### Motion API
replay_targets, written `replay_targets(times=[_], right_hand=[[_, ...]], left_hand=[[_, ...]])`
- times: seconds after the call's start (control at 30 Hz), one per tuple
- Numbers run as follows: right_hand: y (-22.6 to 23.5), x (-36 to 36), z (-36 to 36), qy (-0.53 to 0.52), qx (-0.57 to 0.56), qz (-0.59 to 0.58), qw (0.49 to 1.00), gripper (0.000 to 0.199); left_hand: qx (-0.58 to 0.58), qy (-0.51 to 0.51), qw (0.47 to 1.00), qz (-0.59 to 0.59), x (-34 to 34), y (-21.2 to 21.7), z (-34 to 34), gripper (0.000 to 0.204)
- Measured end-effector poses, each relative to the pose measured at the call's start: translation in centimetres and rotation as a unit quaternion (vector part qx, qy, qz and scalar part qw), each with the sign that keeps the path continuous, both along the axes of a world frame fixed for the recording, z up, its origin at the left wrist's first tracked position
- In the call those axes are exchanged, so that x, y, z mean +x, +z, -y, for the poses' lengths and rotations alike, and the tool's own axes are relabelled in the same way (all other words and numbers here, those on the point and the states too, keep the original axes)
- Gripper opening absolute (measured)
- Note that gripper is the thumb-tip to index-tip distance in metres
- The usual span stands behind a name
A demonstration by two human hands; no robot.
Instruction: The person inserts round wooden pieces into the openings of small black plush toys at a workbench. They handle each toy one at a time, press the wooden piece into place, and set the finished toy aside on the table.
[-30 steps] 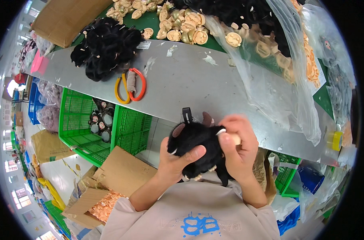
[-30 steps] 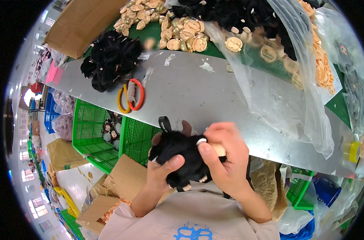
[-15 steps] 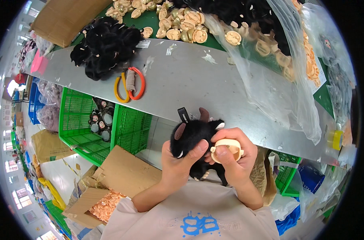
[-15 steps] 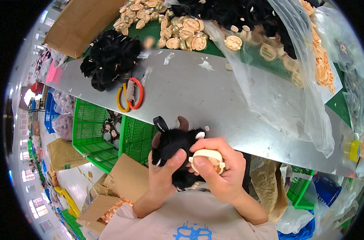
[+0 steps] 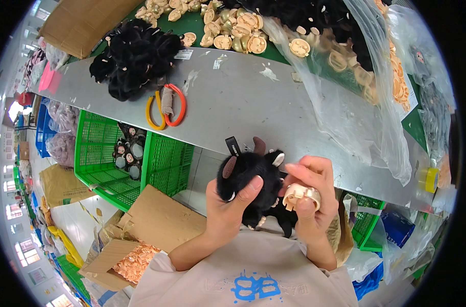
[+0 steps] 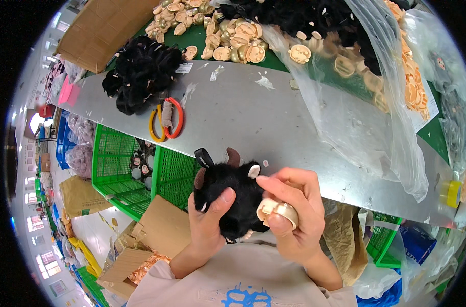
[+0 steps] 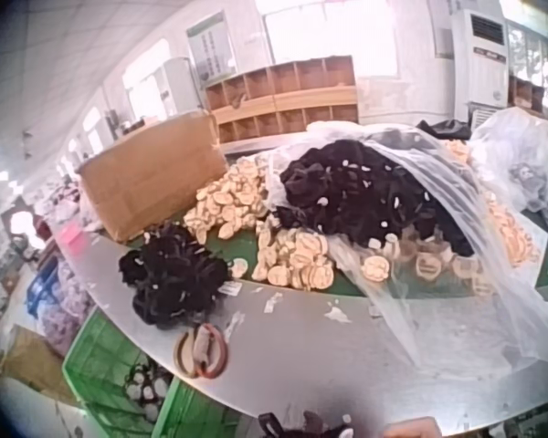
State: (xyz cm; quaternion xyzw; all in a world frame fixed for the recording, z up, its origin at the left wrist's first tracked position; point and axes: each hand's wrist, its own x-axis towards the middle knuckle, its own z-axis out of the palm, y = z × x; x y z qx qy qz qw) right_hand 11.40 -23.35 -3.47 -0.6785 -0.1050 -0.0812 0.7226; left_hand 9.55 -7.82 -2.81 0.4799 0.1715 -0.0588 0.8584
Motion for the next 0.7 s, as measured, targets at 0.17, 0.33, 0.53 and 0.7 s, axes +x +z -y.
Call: replay_targets(times=[0.17, 0.33, 0.53, 0.7], right_hand=[[0.5, -1.0, -0.8, 0.023, 0.132, -0.097, 0.986, 0.031], [0.1, -0.8, -0.9, 0.076, 0.107, -0.166, 0.977, 0.03], [-0.2, -0.8, -1.8, 0.075, 0.114, -0.147, 0.98, 0.029], [-0.5, -0.5, -1.7, 0.006, -0.054, 0.007, 0.998, 0.03]], left_hand=[[0.027, -0.002, 1.0, 0.015, -0.3, -0.4, -0.1, 0.047], [0.044, 0.002, 0.999, 0.019, -0.7, -0.1, 0.1, 0.038], [0.02, 0.036, 0.999, 0.029, -0.8, 1.1, 0.7, 0.02], [0.102, 0.064, 0.991, 0.055, -1.1, 0.3, 0.8, 0.012]])
